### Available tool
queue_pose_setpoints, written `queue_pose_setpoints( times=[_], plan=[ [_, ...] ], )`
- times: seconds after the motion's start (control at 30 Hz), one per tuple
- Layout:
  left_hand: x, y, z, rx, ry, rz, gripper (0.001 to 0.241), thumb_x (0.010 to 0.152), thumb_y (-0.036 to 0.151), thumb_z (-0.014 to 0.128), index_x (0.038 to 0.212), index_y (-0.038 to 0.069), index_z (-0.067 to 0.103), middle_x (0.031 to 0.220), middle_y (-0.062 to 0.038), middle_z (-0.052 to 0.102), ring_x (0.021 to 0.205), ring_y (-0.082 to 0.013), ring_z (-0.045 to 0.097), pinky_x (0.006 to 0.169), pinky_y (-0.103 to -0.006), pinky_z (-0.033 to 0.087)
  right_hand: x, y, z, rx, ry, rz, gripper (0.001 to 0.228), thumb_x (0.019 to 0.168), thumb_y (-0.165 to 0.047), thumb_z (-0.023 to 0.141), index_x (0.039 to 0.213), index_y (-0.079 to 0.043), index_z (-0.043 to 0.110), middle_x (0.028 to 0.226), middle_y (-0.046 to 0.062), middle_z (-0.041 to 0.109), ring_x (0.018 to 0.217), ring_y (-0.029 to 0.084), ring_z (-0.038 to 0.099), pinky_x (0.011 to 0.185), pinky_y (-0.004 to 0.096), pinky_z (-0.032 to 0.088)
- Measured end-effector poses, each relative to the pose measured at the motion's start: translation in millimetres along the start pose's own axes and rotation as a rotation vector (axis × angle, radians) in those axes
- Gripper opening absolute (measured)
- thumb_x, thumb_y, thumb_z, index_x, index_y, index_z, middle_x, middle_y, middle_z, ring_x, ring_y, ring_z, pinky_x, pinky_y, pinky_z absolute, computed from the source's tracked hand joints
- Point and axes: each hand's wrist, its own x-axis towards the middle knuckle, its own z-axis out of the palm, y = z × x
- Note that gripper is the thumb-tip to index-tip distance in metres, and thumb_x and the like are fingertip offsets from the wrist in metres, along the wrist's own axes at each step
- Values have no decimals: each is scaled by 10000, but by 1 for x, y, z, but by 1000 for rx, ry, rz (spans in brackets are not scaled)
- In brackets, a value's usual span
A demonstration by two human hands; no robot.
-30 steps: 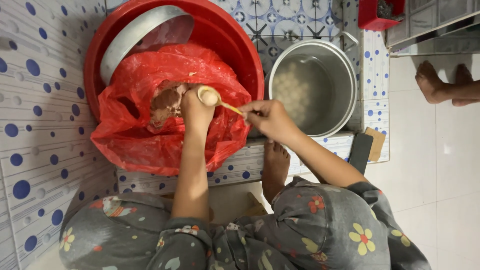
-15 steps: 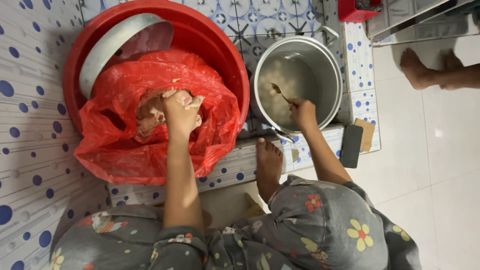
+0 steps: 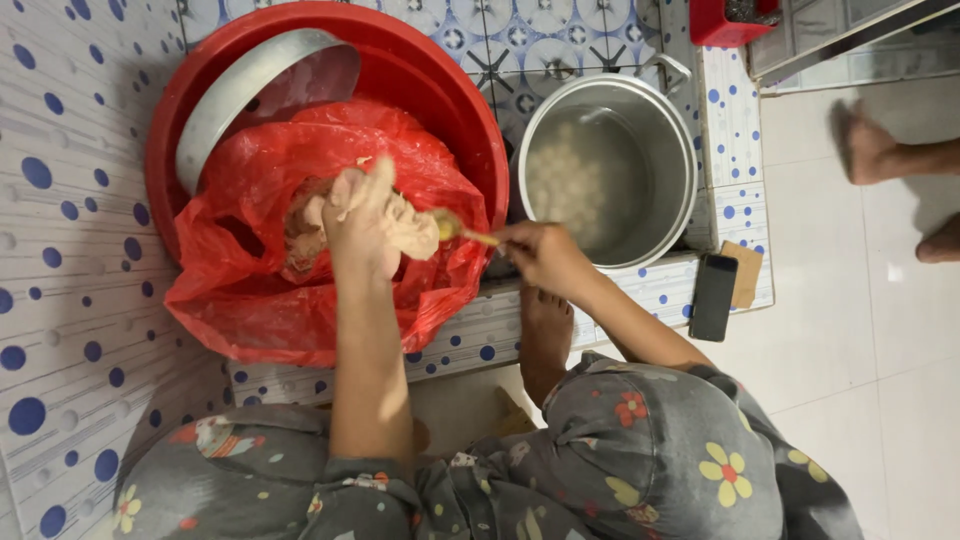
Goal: Scoop meat paste from a bowl and drop it into a pot of water to make meatballs
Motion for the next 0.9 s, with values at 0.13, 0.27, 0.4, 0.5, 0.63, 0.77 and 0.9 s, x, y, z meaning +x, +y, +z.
queue_pose_setpoints(
  times=[0.13, 0.27, 0.4, 0.5, 0.63, 0.77, 0.9],
  plan=[
    [28, -29, -18, -82, -95, -35, 346, 988, 391, 674, 774, 177, 508, 568, 64, 422, 446, -61, 467, 494, -199, 483, 7, -18, 0, 109, -106, -29, 189, 878, -7, 690, 1042, -23, 783, 940, 218, 776, 956, 414, 739, 849, 482, 563],
    [39, -60, -24, 415, -334, 480, 313, 869, 309, 832, 949, 70, 645, 730, -42, 571, 648, -240, 620, 667, -348, 537, 15, -27, -2, 125, -45, 32, 162, 907, -64, 692, 1032, -58, 794, 887, 153, 784, 902, 321, 762, 828, 421, 575],
    [35, -70, -36, 1014, -248, 724, 371, 794, 287, 966, 983, 104, 705, 880, -66, 699, 794, -259, 687, 803, -391, 594, 13, -39, 0, 65, -27, 5, 162, 920, -72, 708, 1058, -70, 793, 922, 158, 779, 907, 363, 752, 795, 413, 583],
    [47, -89, -52, 364, -110, 231, 171, 885, 63, 776, 1016, 29, 671, 792, -51, 649, 611, -103, 589, 452, -248, 479, 1, -58, -8, -37, -160, 6, 201, 891, -64, 692, 1069, -69, 786, 940, 181, 774, 904, 402, 740, 779, 447, 581],
    [82, -87, -79, 142, -132, 118, 211, 961, -19, 689, 1110, 80, 577, 660, -24, 492, 446, -95, 456, 317, -229, 325, 0, -32, 6, -81, -232, 2, 188, 904, -82, 677, 1058, -61, 783, 928, 195, 771, 905, 425, 733, 775, 467, 585],
    [95, -100, -90, 253, 61, 319, 326, 776, -127, 837, 932, 67, 627, 747, -62, 638, 604, -143, 643, 508, -252, 520, -5, -4, 24, -24, -248, -10, 202, 909, -105, 681, 1085, -72, 775, 951, 213, 761, 923, 440, 723, 784, 502, 583],
    [96, -112, -100, 376, 78, 453, 361, 643, -153, 889, 821, 41, 643, 715, -95, 657, 698, -177, 693, 681, -304, 578, -5, 13, 32, -7, -226, -25, 198, 913, -120, 683, 1086, -70, 766, 955, 210, 757, 925, 443, 721, 784, 505, 582]
  ],
)
